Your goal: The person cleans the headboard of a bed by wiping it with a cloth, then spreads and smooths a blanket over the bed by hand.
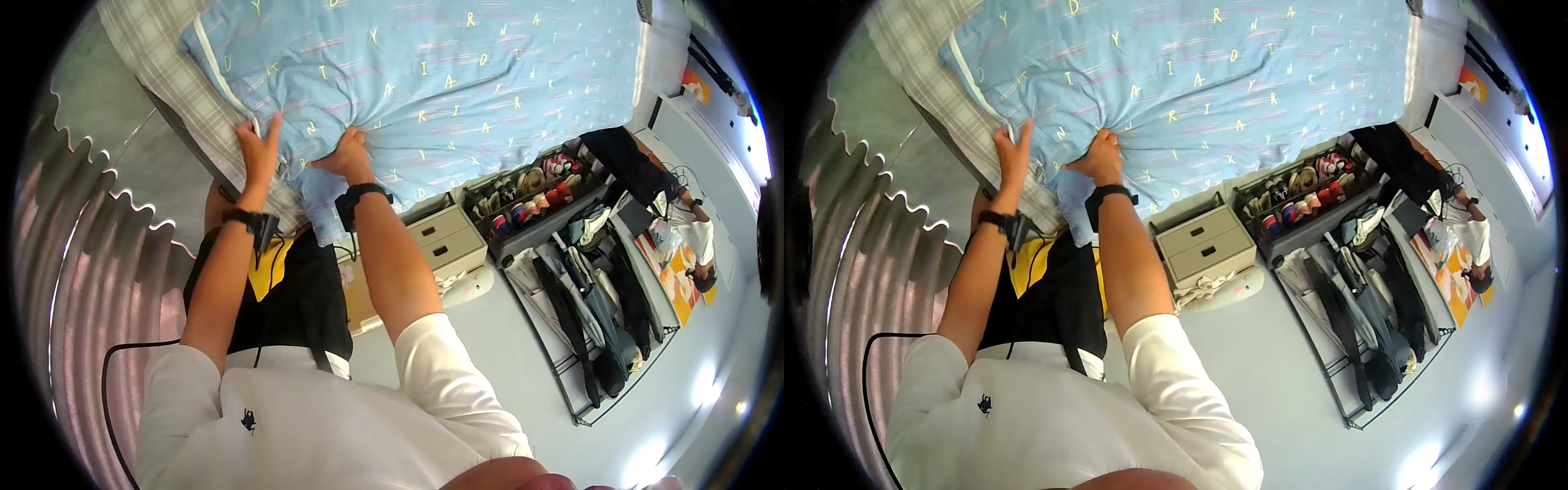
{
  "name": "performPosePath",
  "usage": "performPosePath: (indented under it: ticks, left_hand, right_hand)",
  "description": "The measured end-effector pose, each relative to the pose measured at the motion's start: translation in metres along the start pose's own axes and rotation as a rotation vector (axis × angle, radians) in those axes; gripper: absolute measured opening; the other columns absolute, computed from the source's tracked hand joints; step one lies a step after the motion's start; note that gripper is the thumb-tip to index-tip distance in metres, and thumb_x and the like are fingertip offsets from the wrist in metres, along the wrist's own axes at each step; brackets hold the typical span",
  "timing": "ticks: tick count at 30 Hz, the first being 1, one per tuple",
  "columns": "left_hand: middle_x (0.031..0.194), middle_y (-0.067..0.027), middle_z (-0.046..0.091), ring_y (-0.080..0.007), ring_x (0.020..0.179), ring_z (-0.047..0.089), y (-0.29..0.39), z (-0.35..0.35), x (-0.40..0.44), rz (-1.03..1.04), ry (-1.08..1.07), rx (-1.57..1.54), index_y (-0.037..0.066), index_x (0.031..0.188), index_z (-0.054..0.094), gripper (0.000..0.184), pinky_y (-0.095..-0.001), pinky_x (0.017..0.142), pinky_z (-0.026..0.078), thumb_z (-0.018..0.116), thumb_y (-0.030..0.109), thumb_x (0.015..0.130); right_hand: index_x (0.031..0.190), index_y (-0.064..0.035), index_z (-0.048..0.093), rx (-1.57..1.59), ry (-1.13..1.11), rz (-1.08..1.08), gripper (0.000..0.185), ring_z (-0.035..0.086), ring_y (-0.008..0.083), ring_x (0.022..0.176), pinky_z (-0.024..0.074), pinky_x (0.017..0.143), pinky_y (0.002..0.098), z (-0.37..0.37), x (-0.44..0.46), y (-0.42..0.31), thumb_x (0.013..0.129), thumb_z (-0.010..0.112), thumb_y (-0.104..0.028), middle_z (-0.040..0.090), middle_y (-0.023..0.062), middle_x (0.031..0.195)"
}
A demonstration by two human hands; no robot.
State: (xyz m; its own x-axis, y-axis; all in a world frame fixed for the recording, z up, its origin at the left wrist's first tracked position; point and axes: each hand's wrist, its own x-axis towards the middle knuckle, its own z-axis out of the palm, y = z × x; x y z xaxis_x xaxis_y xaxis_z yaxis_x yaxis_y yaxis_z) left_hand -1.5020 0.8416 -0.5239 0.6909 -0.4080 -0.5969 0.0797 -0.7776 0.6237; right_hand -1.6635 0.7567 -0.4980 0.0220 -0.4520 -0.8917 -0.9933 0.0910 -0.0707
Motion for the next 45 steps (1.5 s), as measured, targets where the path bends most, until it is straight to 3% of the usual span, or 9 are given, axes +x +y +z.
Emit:
performPosePath:
  ticks: [9,12,19,25,32,36,39,41,45]
  left_hand:
    - [0.129,-0.0216,0.044,-0.0259,0.116,0.045,-0.124,0.034,-0.126,-0.280,-0.598,-0.247,-0.011,0.130,0.032,0.086,-0.0365,0.095,0.037,0.071,0.045,0.076]
    - [0.112,-0.0066,0.058,-0.0188,0.105,0.053,-0.068,0.007,-0.091,-0.479,-0.770,-0.416,0.000,0.117,0.055,0.054,-0.0318,0.088,0.042,0.073,0.028,0.074]
    - [0.102,-0.0060,0.060,-0.0188,0.095,0.056,0.004,-0.016,0.047,-0.299,-0.482,-0.492,0.000,0.108,0.058,0.042,-0.0306,0.084,0.043,0.068,0.017,0.071]
    - [0.118,-0.0110,0.053,-0.0229,0.108,0.051,0.071,-0.066,0.127,-0.309,-0.260,-1.173,0.002,0.120,0.050,0.053,-0.0364,0.093,0.042,0.069,0.028,0.077]
    - [0.128,-0.0149,0.048,-0.0246,0.115,0.049,0.089,-0.072,0.159,-0.200,-0.374,-0.853,-0.002,0.129,0.041,0.078,-0.0338,0.094,0.045,0.082,0.025,0.068]
    - [0.131,-0.0155,0.045,-0.0249,0.117,0.048,0.091,-0.054,0.117,-0.218,-0.421,-0.709,-0.001,0.132,0.037,0.086,-0.0342,0.097,0.042,0.083,0.029,0.066]
    - [0.132,-0.0151,0.044,-0.0248,0.119,0.046,0.080,-0.034,0.089,-0.260,-0.338,-0.596,-0.001,0.133,0.035,0.088,-0.0349,0.098,0.040,0.083,0.030,0.066]
    - [0.131,-0.0147,0.044,-0.0245,0.120,0.044,0.077,-0.028,0.072,-0.080,-0.312,-0.505,-0.002,0.133,0.035,0.088,-0.0349,0.099,0.038,0.082,0.032,0.067]
    - [0.133,-0.0119,0.043,-0.0237,0.120,0.045,0.079,-0.051,0.071,-0.171,-0.529,-0.392,0.000,0.135,0.035,0.087,-0.0326,0.100,0.037,0.081,0.034,0.068]
  right_hand:
    - [0.132,0.0171,0.014,-0.102,-0.222,-0.204,0.136,0.027,0.0419,0.131,0.0301,0.106,0.0402,-0.004,0.030,0.029,0.043,0.085,-0.056,0.028,0.0342,0.136]
    - [0.135,0.0135,0.012,-0.113,-0.182,-0.309,0.134,0.027,0.0422,0.130,0.0294,0.107,0.0409,0.012,0.041,0.045,0.046,0.085,-0.055,0.028,0.0320,0.136]
    - [0.133,0.0126,0.016,-0.053,-0.154,-0.244,0.126,0.027,0.0406,0.129,0.0286,0.107,0.0404,0.010,0.034,0.037,0.050,0.085,-0.053,0.029,0.0309,0.134]
    - [0.130,0.0131,0.019,-0.049,-0.091,-0.273,0.123,0.032,0.0425,0.125,0.0307,0.105,0.0413,0.014,0.035,0.042,0.049,0.086,-0.051,0.033,0.0309,0.130]
    - [0.131,0.0103,0.022,-0.098,-0.035,0.066,0.123,0.035,0.0411,0.122,0.0357,0.101,0.0429,0.011,0.016,-0.004,0.043,0.089,-0.044,0.036,0.0276,0.128]
    - [0.133,0.0050,0.026,-0.159,-0.008,-0.067,0.123,0.033,0.0399,0.124,0.0356,0.101,0.0431,0.027,0.027,0.013,0.040,0.091,-0.043,0.035,0.0232,0.131]
    - [0.122,0.0041,0.036,-0.146,0.186,-0.102,0.106,0.051,0.0374,0.108,0.0444,0.094,0.0418,0.037,0.036,0.025,0.039,0.092,-0.032,0.048,0.0191,0.116]
    - [0.101,-0.0060,0.050,0.353,0.173,-0.644,0.056,0.058,0.0258,0.084,0.0496,0.077,0.0369,0.026,0.037,0.041,0.057,0.082,-0.017,0.056,0.0080,0.092]
    - [0.076,-0.0106,0.047,0.923,-0.202,-0.171,0.020,0.047,0.0085,0.062,0.0374,0.051,0.0229,-0.004,-0.032,0.099,0.070,0.055,0.007,0.049,-0.0024,0.072]
